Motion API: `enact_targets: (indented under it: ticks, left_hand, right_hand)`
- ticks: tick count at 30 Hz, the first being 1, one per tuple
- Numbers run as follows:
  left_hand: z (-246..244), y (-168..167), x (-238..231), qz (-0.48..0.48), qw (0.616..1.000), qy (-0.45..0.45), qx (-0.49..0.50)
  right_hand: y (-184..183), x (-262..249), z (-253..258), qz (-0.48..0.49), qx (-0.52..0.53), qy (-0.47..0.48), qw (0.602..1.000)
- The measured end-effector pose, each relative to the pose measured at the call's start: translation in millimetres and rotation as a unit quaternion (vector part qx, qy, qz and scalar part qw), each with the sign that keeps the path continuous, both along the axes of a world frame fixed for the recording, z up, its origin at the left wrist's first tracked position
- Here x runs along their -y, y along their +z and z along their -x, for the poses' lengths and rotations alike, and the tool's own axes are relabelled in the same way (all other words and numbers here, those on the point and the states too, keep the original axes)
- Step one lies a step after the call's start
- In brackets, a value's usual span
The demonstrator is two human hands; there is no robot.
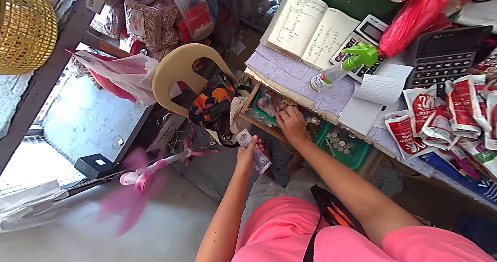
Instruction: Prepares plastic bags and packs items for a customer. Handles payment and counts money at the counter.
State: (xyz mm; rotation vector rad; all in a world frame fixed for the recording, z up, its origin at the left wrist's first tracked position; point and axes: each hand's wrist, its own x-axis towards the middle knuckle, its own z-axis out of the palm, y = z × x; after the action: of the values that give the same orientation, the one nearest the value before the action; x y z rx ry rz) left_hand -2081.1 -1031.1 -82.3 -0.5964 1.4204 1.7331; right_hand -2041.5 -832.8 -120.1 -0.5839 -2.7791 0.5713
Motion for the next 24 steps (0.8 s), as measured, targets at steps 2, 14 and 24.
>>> enact_targets:
  ticks: [2, 14, 24]
  left_hand:
    - [3, -1, -10, -0.01, 1.0, -0.016, 0.008]
    - [4, -4, -44, -0.01, 0.998, -0.032, 0.053]
    - [8, 0, -3, -0.052, 0.998, 0.007, 0.043]
  right_hand:
    - [11, 9, -17, -0.008, -0.025, 0.01, 1.0]
    - [42, 40, -63, 0.222, -0.01, 0.212, 0.952]
    - [-8, -44, 29, -0.012, 0.175, 0.298, 0.938]
